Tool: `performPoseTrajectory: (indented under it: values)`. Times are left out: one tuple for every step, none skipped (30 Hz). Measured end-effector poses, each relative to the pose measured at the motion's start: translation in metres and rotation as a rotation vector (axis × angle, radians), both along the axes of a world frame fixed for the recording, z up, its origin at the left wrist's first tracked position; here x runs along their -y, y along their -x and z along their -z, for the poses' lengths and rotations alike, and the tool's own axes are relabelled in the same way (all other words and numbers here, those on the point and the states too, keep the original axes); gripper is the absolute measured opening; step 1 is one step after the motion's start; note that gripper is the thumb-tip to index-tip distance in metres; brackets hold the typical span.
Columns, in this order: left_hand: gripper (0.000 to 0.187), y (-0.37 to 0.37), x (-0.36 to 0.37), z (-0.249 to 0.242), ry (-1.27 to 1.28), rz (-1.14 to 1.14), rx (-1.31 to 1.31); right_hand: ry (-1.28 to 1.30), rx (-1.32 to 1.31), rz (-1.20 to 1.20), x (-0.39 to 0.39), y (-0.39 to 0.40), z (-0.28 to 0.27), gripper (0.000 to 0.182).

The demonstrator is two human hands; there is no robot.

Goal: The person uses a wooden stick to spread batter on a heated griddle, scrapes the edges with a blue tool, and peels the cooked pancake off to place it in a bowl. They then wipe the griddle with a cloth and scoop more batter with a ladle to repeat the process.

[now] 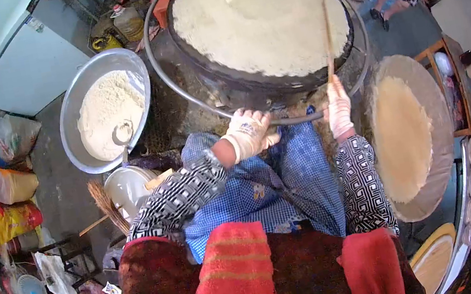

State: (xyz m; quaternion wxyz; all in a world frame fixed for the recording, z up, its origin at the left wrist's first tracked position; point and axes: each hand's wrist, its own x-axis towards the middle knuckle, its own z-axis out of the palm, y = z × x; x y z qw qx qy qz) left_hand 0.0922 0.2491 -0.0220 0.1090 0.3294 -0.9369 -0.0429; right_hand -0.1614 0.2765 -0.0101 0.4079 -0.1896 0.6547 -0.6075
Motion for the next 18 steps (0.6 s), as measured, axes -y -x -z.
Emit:
performPoseTrajectory:
  values:
    - [0.043,-0.005,0.004,-0.033,-0.081,0.093,-0.054,0.012,-0.043,-0.08,0.005,-0.007,-0.002,0.044]
    - [0.03,-0.001,0.02,-0.068,-0.264,-0.008,0.319,0.017,-0.079,-0.157,0.007,-0.021,0.0,0.044]
    - [0.022,-0.029,0.032,-0.072,-0.133,-0.024,0.129,-0.077,-0.043,-0.195,0.011,-0.038,0.002,0.044]
    - [0.018,-0.051,0.053,-0.054,-0.015,-0.121,-0.014,-0.08,-0.081,-0.28,0.009,-0.057,-0.003,0.043]
    - [0.019,-0.068,0.074,-0.035,0.104,-0.313,0.014,-0.13,-0.132,-0.343,0.01,-0.075,-0.002,0.043]
    - [0.035,-0.088,0.083,-0.028,0.157,-0.277,0.207,-0.095,-0.251,-0.442,0.013,-0.088,0.012,0.044]
    - [0.042,-0.095,0.089,-0.014,0.099,-0.297,0.317,-0.049,-0.248,-0.507,0.012,-0.106,0.023,0.044]
    - [0.05,-0.096,0.094,-0.006,0.044,-0.319,0.425,-0.043,-0.277,-0.583,0.011,-0.124,0.025,0.041]
    - [0.056,-0.077,0.09,-0.027,-0.143,-0.262,0.582,-0.1,-0.232,-0.655,0.006,-0.139,0.007,0.039]
    - [0.062,-0.058,0.083,-0.047,-0.333,-0.202,0.739,-0.092,-0.031,-0.664,0.0,-0.149,-0.002,0.04]
    - [0.061,-0.056,0.079,-0.015,-0.258,-0.191,0.543,-0.042,0.013,-0.642,-0.006,-0.15,-0.014,0.04]
    - [0.062,-0.051,0.069,-0.016,-0.246,-0.128,0.448,0.003,0.063,-0.624,-0.013,-0.153,-0.024,0.041]
    - [0.062,-0.038,0.057,-0.019,-0.303,-0.148,0.447,0.01,0.026,-0.539,-0.015,-0.147,-0.033,0.041]
    - [0.061,-0.022,0.047,-0.022,-0.355,-0.169,0.445,0.02,-0.013,-0.453,-0.014,-0.132,-0.036,0.041]
    - [0.06,-0.009,0.034,-0.018,-0.301,-0.182,0.398,0.0,-0.54,-0.47,-0.005,-0.103,-0.007,0.038]
    - [0.06,0.003,0.024,-0.014,-0.247,-0.191,0.356,-0.025,-1.061,-0.463,0.002,-0.072,0.023,0.035]
    - [0.056,0.011,0.018,-0.005,-0.208,-0.157,0.191,-0.38,-1.389,-0.71,0.0,-0.052,0.002,0.055]
    - [0.053,0.016,0.007,0.005,-0.18,-0.127,0.036,-0.335,-1.461,-0.736,-0.005,-0.034,-0.007,0.059]
